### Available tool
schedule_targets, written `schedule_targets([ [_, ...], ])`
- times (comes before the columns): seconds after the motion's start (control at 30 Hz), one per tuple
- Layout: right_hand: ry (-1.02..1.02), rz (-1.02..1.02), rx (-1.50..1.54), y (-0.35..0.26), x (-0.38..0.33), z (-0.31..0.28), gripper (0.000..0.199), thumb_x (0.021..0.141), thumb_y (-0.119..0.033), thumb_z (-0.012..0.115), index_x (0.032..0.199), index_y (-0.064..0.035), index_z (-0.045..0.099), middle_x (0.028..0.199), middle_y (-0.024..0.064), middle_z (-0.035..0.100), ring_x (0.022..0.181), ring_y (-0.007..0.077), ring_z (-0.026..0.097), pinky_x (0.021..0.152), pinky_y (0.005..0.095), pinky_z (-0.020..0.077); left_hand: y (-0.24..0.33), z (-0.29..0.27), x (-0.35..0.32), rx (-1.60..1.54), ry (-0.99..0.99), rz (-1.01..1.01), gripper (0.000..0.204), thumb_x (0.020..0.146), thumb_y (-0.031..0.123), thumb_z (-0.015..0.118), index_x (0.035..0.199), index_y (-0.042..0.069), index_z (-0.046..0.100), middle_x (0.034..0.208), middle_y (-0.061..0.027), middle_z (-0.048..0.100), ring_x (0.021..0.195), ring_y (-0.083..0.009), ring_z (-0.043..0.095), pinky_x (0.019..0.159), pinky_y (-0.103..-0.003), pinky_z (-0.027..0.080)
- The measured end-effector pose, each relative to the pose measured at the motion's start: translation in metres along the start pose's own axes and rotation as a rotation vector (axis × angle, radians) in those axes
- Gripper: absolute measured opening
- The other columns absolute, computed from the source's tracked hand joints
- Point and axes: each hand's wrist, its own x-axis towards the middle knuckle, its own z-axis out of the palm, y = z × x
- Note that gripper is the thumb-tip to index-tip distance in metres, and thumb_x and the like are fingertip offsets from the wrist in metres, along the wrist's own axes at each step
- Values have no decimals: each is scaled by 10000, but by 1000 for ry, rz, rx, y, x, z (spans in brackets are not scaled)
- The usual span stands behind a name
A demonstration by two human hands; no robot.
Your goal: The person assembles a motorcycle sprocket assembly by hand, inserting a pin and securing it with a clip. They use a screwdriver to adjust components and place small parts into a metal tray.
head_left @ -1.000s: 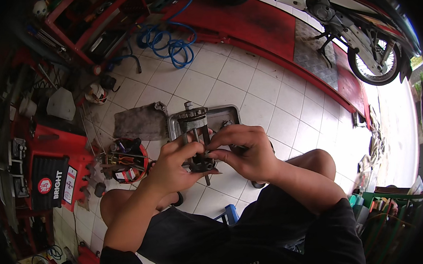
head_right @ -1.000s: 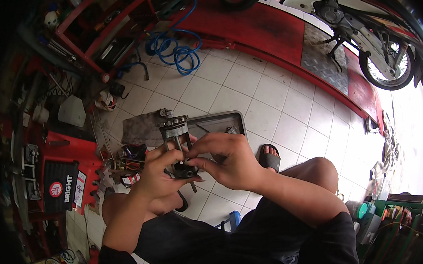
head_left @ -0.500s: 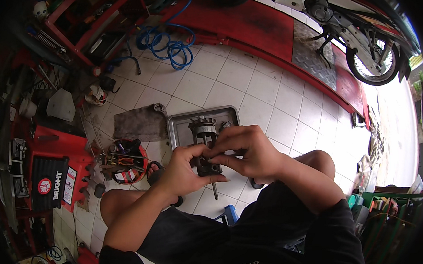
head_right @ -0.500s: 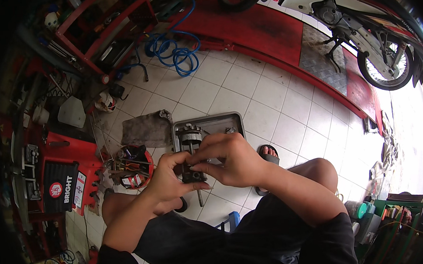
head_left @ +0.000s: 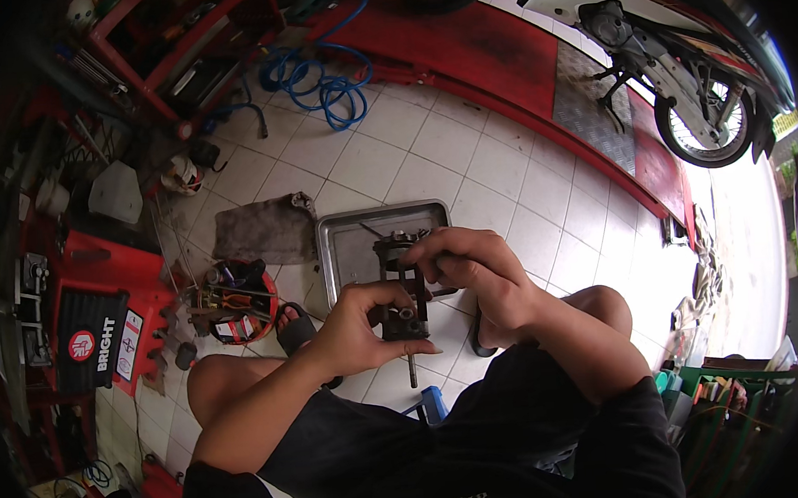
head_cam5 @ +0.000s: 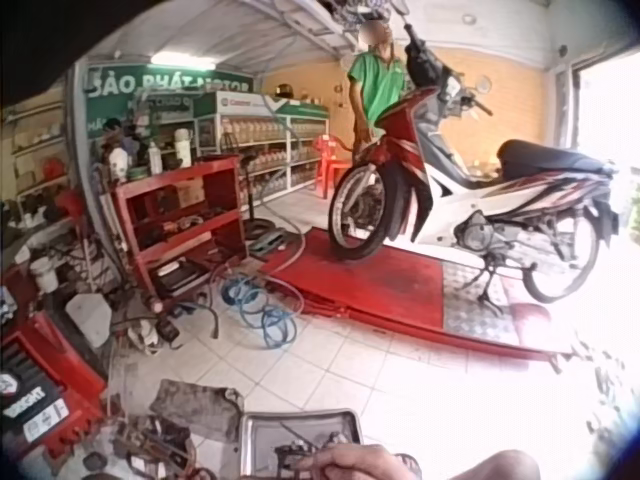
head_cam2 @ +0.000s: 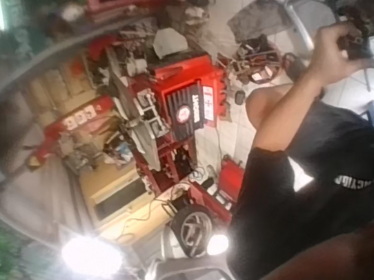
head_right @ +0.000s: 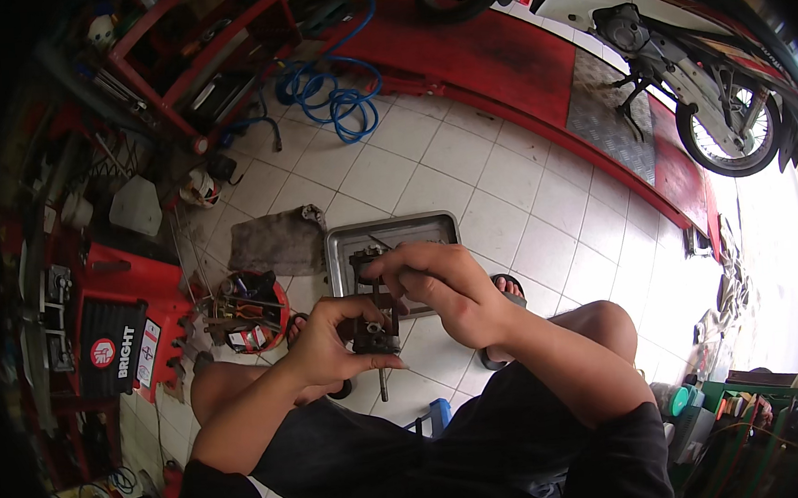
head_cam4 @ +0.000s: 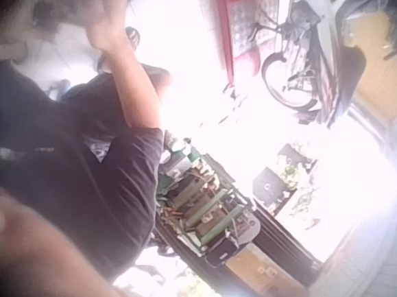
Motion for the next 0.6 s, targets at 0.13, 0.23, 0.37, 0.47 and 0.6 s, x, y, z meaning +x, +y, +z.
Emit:
schedule_targets([
  [0.13,0,35,-9,-7,-3,4,276,990,-22,476,1191,29,657,974,111,618,876,186,627,779,321,525,-2,3,2,-86,30,77,380,706,183,955,875,30,651,940,-22,711,771,-37,602,648,-222,492],
  [0.23,0,-1,-4,-10,-5,10,249,990,17,499,1180,27,660,1014,117,634,928,192,646,804,323,532,7,-3,-2,-85,-46,-137,371,681,14,937,915,28,650,1045,-61,691,952,-97,666,813,-261,557],
  [0.37,33,-171,-80,-6,-7,12,212,966,67,575,1150,26,671,1084,135,660,1014,195,666,831,323,547,3,-1,-3,-44,-2,-15,375,684,33,942,918,28,649,1033,-51,688,911,-97,666,787,-254,544],
  [0.47,159,-135,139,-5,-11,25,216,920,82,649,1125,22,681,1108,152,673,1007,221,687,825,329,563,1,-1,-4,-15,-15,-2,382,686,41,943,938,27,656,1023,-42,684,892,-98,659,777,-259,536],
  [0.6,123,-179,69,-5,-13,25,200,863,82,722,1051,17,703,1044,147,695,963,249,711,816,337,576,16,0,-2,-25,-44,-22,390,695,49,938,986,34,677,989,-25,687,877,-95,648,776,-266,525],
])
